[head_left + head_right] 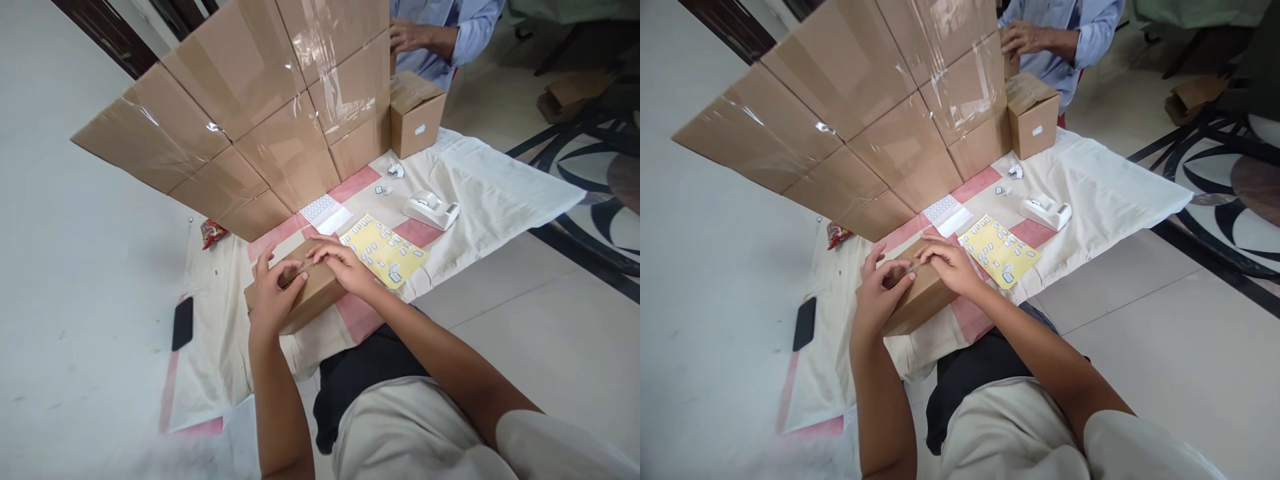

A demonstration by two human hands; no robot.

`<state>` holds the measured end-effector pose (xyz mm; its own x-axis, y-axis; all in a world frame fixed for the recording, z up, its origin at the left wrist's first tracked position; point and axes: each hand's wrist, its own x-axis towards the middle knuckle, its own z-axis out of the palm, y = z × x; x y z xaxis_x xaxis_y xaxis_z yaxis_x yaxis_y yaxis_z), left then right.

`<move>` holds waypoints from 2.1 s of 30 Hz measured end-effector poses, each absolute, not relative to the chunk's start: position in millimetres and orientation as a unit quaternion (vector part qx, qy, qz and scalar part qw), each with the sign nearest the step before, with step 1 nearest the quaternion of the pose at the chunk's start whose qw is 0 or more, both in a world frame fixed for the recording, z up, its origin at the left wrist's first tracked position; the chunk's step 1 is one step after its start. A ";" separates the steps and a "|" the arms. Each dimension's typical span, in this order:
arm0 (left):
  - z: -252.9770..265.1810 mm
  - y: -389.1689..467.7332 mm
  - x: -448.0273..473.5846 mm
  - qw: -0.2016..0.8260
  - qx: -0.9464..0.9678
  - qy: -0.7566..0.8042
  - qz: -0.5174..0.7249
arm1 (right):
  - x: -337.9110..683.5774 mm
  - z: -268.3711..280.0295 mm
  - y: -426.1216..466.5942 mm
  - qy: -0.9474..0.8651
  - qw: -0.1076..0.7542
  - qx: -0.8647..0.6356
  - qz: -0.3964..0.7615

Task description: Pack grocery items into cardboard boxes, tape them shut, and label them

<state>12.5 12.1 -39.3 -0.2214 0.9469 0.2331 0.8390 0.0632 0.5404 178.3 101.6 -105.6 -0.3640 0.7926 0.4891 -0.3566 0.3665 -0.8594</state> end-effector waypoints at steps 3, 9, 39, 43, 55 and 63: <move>-37.9 10.3 15.5 0.090 0.603 0.738 0.290 | 177.8 -105.3 101.3 -0.629 0.540 -0.176 0.531; -37.8 11.0 15.3 0.107 0.590 0.739 0.308 | 174.7 -109.7 101.8 -0.622 0.549 -0.180 0.528; -38.4 2.9 8.0 0.170 0.629 0.667 0.362 | 175.2 -110.1 99.3 -0.621 0.552 -0.179 0.526; -39.9 2.4 10.3 0.157 0.624 0.674 0.363 | 176.1 -109.6 98.6 -0.622 0.556 -0.170 0.525; -40.6 4.9 13.2 0.120 0.628 0.694 0.331 | 176.2 -108.1 98.4 -0.628 0.549 -0.181 0.522; -42.7 5.8 12.4 0.081 0.646 0.700 0.294 | 176.4 -108.9 99.1 -0.627 0.550 -0.176 0.523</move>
